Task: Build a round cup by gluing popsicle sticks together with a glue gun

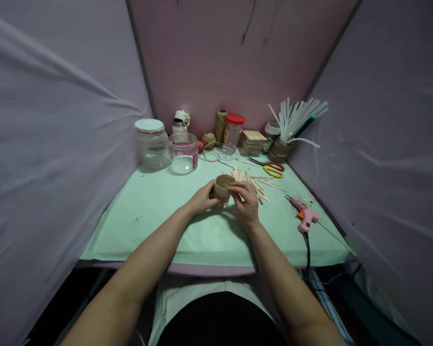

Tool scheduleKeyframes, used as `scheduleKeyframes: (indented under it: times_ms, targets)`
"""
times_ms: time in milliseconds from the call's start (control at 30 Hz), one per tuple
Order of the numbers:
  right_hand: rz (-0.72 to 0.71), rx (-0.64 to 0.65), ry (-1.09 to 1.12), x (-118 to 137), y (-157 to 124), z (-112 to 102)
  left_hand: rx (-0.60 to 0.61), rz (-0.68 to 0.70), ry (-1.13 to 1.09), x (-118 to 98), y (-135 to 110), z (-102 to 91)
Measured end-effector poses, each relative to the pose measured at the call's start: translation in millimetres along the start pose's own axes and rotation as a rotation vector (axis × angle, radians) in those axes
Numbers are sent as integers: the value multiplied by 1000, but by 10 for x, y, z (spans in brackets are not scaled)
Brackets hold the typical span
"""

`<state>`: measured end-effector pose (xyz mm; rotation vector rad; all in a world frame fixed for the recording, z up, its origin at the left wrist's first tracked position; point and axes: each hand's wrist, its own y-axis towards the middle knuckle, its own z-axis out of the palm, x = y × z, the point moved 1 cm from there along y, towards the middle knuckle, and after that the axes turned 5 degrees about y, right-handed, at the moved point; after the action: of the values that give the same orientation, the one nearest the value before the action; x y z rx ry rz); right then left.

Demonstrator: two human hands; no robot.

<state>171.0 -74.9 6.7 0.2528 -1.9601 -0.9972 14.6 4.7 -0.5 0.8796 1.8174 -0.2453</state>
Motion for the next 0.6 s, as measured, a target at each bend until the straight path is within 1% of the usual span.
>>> scheduleKeyframes:
  times_ms: [267,433,600]
  targets:
    - [-137,-5,-9,48,64,-13,-21,24,39,22,9,-2]
    - [-155,19,-34,46,82,-14,-20,20,38,-4,8,-3]
    - [-207,19,-19,52,90,-12,-23,14,53,15,13,-1]
